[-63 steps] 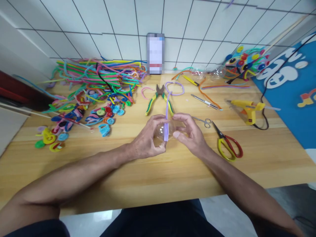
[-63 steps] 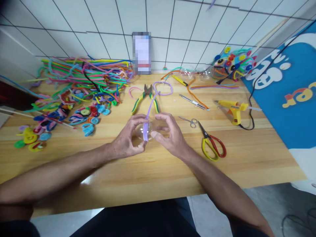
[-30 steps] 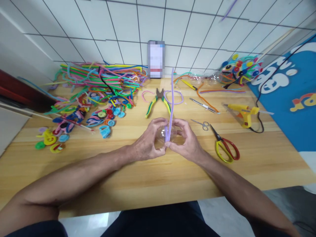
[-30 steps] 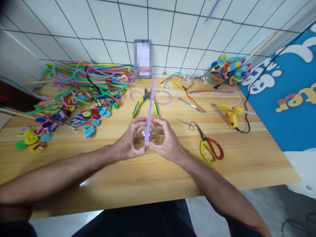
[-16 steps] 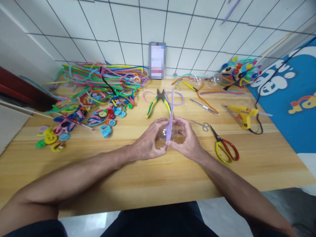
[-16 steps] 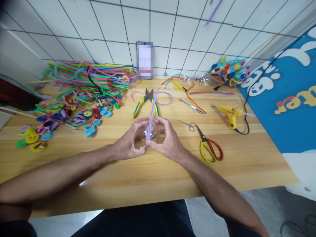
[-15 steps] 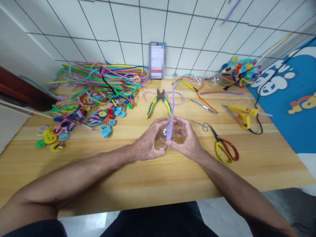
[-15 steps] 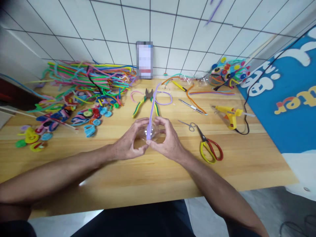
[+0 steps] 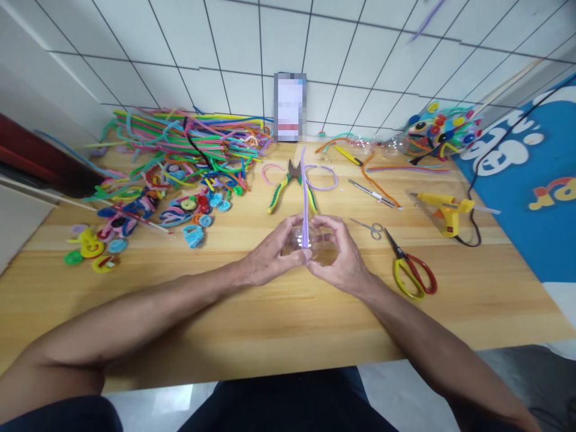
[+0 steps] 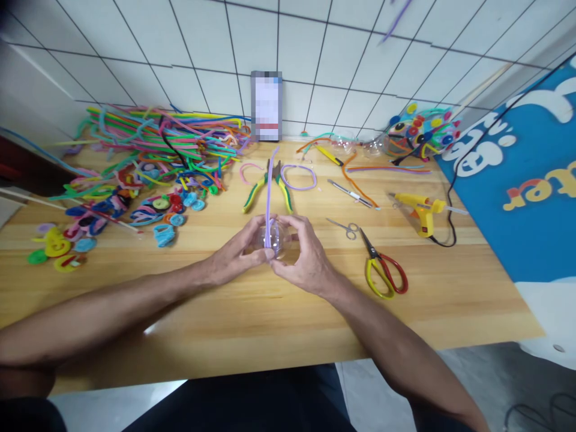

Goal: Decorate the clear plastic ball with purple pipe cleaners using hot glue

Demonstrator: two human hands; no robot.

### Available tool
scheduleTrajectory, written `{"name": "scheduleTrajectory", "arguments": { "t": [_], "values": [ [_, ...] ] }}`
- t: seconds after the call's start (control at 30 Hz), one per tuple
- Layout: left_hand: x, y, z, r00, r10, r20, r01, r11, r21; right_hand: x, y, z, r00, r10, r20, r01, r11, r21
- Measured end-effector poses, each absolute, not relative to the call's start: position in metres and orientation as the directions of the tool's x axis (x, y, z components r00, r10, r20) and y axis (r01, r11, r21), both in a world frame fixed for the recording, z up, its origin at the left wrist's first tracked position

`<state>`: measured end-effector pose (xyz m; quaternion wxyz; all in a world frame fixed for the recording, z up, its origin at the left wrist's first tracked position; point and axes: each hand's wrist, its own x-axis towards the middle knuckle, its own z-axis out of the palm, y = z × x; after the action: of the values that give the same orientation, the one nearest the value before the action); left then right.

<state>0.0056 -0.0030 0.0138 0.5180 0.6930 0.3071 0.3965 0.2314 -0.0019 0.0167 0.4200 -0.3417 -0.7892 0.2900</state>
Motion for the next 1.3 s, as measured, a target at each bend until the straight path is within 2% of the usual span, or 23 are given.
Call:
{"name": "scheduleTrajectory", "arguments": {
  "t": [0.13,0.3,0.53,0.97,1.3],
  "values": [
    [0.005,-0.003,0.011,0.492,0.842,0.22,-0.03,-0.237,0.971,0.232,-0.002,0.018,-0.426,0.782,0.454,0.32,0.6,-0.733],
    [0.006,-0.002,0.009,0.508,0.843,0.176,-0.158,-0.11,0.981,0.233,-0.002,0.02,-0.462,0.754,0.467,0.331,0.635,-0.698],
    [0.007,-0.003,0.021,0.487,0.871,0.07,-0.132,-0.006,0.991,0.233,-0.001,0.016,-0.482,0.722,0.496,0.32,0.672,-0.668],
    [0.005,0.003,0.024,0.473,0.878,0.074,-0.131,-0.013,0.991,0.242,0.007,0.022,-0.545,0.702,0.459,0.289,0.671,-0.683],
    [0.01,0.003,0.017,0.494,0.865,0.092,-0.204,0.013,0.979,0.239,0.005,0.017,-0.489,0.71,0.506,0.331,0.688,-0.646]
  ]
}}
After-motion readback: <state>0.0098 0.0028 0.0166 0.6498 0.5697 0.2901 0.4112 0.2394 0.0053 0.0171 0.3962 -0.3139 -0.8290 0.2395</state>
